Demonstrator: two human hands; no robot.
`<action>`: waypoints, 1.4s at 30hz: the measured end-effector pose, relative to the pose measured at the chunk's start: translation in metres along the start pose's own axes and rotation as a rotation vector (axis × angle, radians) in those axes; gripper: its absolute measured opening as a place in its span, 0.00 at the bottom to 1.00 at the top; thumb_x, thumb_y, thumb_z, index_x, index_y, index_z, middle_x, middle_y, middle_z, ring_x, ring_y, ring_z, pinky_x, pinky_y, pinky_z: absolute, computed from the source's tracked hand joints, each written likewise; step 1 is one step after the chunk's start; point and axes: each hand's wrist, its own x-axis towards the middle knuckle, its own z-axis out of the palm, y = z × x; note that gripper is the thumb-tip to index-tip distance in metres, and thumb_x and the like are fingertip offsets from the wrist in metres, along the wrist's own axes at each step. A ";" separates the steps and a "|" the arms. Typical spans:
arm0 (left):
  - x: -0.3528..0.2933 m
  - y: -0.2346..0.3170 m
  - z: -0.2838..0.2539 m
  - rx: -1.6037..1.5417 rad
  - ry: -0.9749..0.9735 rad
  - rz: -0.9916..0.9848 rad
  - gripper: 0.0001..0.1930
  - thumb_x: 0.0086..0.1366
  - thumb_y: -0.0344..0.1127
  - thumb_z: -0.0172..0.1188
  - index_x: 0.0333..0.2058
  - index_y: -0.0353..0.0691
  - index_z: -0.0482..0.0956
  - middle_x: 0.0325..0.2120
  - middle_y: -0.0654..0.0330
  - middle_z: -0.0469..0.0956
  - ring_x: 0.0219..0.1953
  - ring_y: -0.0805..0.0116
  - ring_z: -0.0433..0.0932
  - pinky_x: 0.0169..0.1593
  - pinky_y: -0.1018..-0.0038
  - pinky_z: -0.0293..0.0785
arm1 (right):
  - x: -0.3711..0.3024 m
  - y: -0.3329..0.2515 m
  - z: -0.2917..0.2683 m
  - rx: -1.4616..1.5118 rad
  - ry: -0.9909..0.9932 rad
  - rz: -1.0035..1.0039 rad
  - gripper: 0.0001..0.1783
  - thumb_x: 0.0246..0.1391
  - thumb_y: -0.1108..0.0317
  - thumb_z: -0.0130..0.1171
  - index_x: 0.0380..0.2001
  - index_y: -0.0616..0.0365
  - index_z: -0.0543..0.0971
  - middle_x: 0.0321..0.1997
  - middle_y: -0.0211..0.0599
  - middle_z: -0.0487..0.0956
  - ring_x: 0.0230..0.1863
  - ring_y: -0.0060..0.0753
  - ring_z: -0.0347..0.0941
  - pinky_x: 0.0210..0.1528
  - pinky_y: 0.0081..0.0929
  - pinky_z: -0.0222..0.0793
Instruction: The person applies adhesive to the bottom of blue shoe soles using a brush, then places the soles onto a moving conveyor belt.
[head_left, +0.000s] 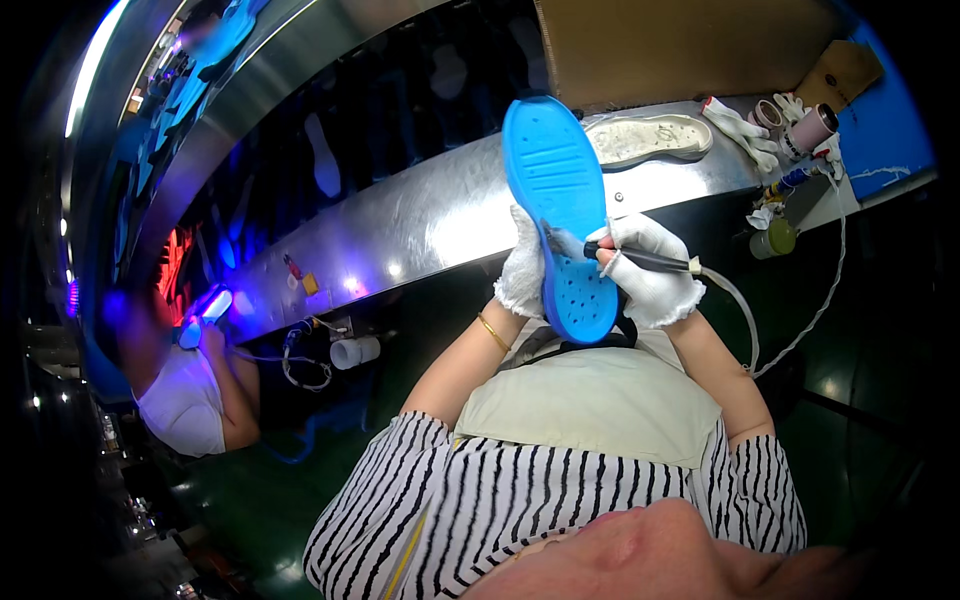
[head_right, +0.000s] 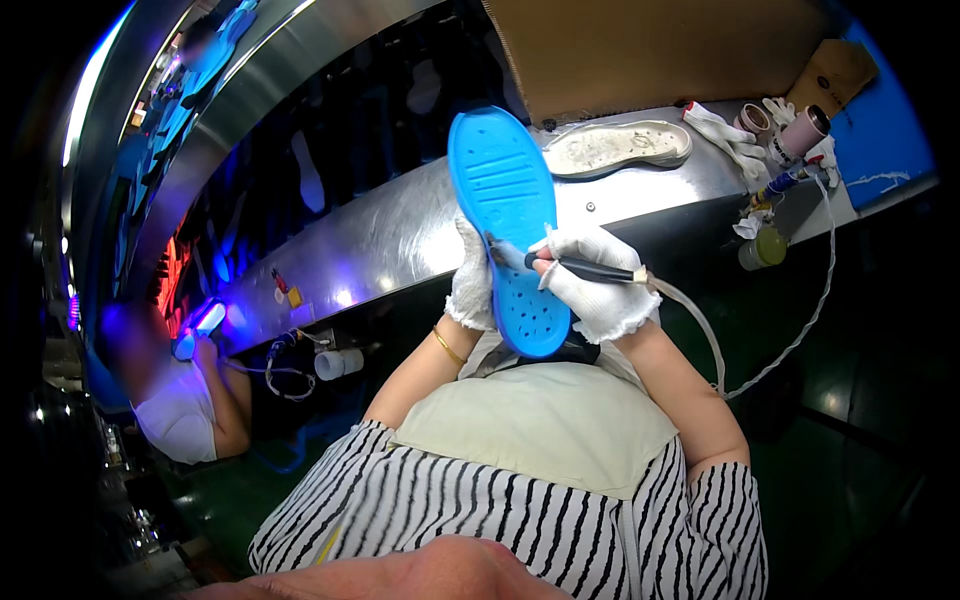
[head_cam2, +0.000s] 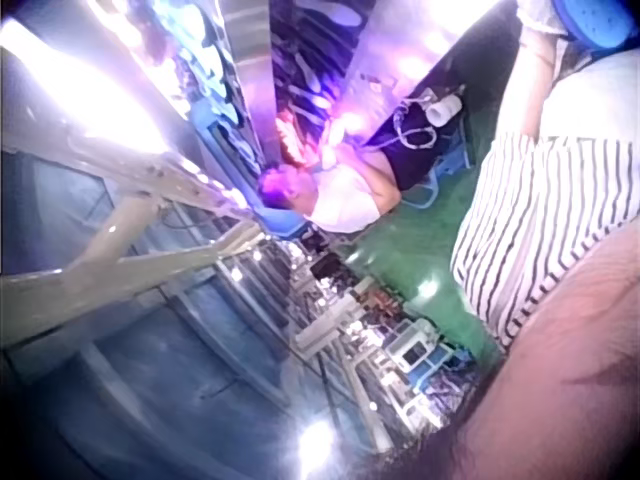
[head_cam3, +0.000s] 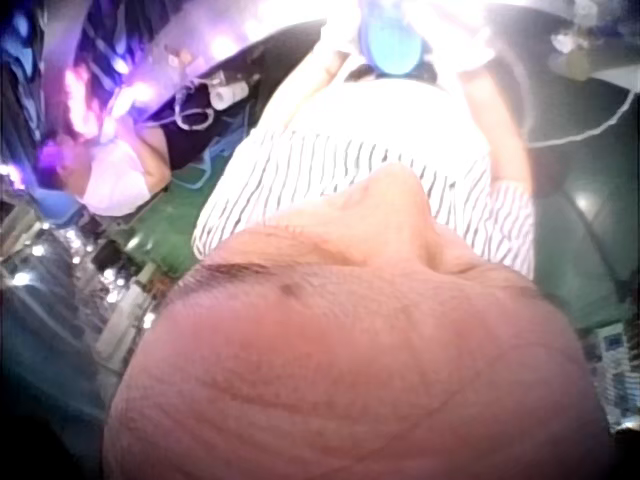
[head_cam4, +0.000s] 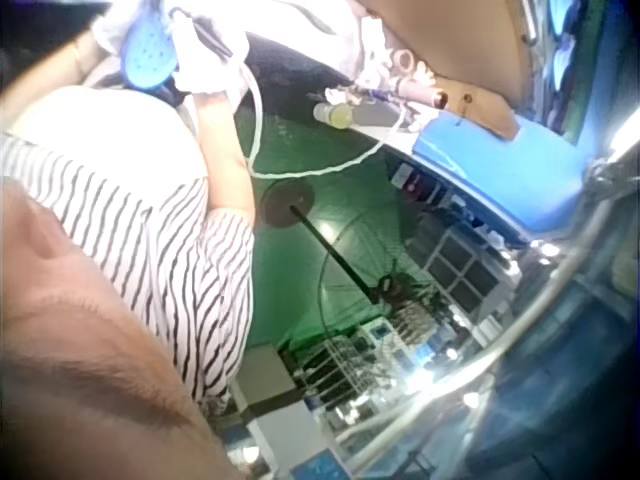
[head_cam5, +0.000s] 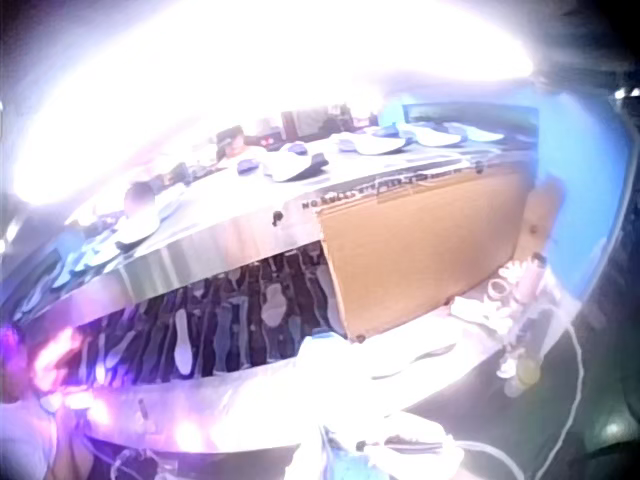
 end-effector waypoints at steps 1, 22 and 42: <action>0.003 0.004 0.005 -0.022 -0.008 0.016 0.48 0.51 0.77 0.32 0.59 0.43 0.54 0.50 0.53 0.68 0.49 0.59 0.71 0.53 0.63 0.70 | 0.002 0.000 -0.002 0.108 -0.004 0.014 0.04 0.47 0.76 0.60 0.29 0.61 0.77 0.30 0.32 0.78 0.32 0.18 0.72 0.36 0.18 0.69; 0.059 0.055 0.006 -0.278 -0.345 0.540 0.58 0.40 0.82 0.37 0.61 0.40 0.51 0.55 0.49 0.63 0.52 0.53 0.69 0.58 0.57 0.64 | 0.028 -0.002 -0.003 0.382 -0.008 0.080 0.06 0.46 0.73 0.63 0.30 0.58 0.77 0.27 0.32 0.79 0.26 0.17 0.72 0.31 0.17 0.70; 0.061 0.097 0.014 0.555 -0.410 0.361 0.57 0.34 0.78 0.53 0.54 0.34 0.64 0.45 0.46 0.73 0.44 0.57 0.77 0.42 0.64 0.79 | 0.044 -0.019 -0.029 0.126 -0.346 0.393 0.07 0.41 0.76 0.61 0.27 0.61 0.74 0.31 0.35 0.77 0.30 0.21 0.72 0.34 0.20 0.71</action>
